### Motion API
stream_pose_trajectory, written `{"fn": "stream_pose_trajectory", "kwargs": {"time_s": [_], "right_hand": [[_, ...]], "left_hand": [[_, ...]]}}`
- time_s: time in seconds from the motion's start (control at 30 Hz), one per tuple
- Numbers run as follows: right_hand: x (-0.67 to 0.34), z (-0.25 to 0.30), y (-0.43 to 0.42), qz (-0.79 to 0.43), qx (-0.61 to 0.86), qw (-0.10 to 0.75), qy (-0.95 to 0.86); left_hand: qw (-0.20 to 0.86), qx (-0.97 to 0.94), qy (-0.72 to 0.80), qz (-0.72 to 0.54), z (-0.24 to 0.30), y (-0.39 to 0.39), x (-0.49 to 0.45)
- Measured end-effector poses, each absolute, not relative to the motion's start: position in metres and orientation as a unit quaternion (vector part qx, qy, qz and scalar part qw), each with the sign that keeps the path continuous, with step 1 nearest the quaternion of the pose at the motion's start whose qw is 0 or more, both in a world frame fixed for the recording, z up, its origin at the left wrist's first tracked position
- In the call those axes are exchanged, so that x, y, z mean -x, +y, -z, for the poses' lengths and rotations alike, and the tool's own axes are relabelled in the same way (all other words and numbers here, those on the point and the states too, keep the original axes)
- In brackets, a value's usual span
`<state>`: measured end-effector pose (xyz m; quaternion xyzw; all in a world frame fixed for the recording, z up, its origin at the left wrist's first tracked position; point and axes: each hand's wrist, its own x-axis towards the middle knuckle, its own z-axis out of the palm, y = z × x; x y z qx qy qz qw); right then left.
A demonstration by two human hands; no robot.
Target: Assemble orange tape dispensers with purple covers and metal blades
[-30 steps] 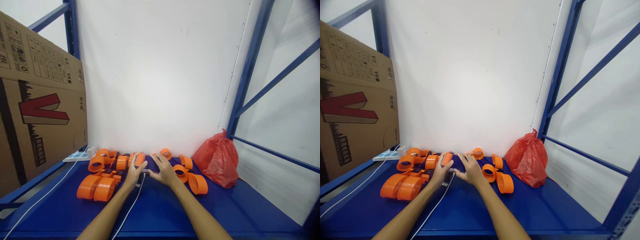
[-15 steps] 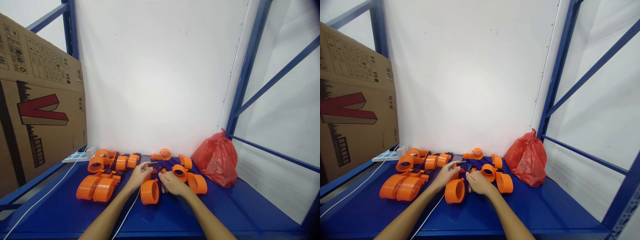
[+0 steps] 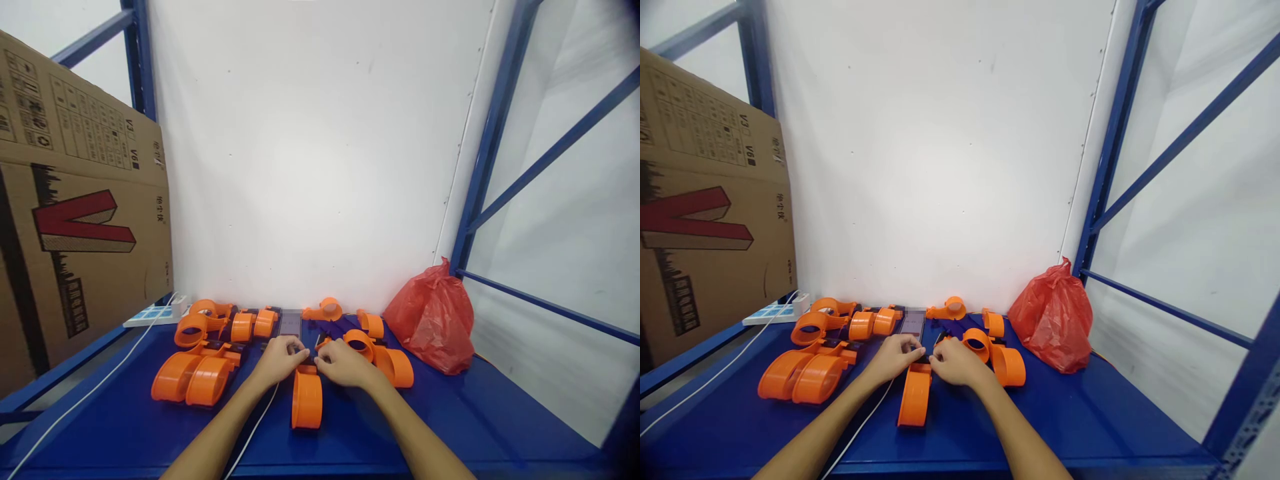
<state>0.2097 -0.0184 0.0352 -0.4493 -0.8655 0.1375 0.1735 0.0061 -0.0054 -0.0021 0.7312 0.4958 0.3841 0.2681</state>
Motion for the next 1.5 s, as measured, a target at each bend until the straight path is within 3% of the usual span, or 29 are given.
{"fn": "stream_pose_trajectory", "kwargs": {"time_s": [0.27,0.4,0.57,0.8,1.2,1.37,1.5], "right_hand": [[-0.207,-0.075,-0.002,0.021,0.522,0.228,-0.822],[-0.203,-0.084,0.040,0.112,0.604,0.155,-0.774],[-0.208,-0.074,0.095,0.092,0.662,0.092,-0.738],[-0.211,-0.056,0.114,0.107,0.691,0.058,-0.712],[-0.218,-0.087,0.092,0.240,0.629,0.165,-0.721],[-0.185,-0.091,0.061,0.258,0.484,0.281,-0.788],[-0.147,-0.080,0.025,0.181,0.345,0.329,-0.861]], "left_hand": [[0.271,-0.736,0.499,-0.369,0.004,-0.005,-0.007],[0.336,-0.716,0.490,-0.367,0.002,-0.009,-0.011],[0.419,-0.686,0.466,-0.369,0.001,-0.010,-0.012],[0.364,-0.659,0.448,-0.482,0.003,0.001,-0.008],[0.431,-0.550,0.428,-0.573,0.002,0.009,-0.006],[0.543,-0.400,0.393,-0.625,-0.009,0.011,-0.002],[0.612,-0.318,0.308,-0.656,-0.022,0.009,0.006]]}}
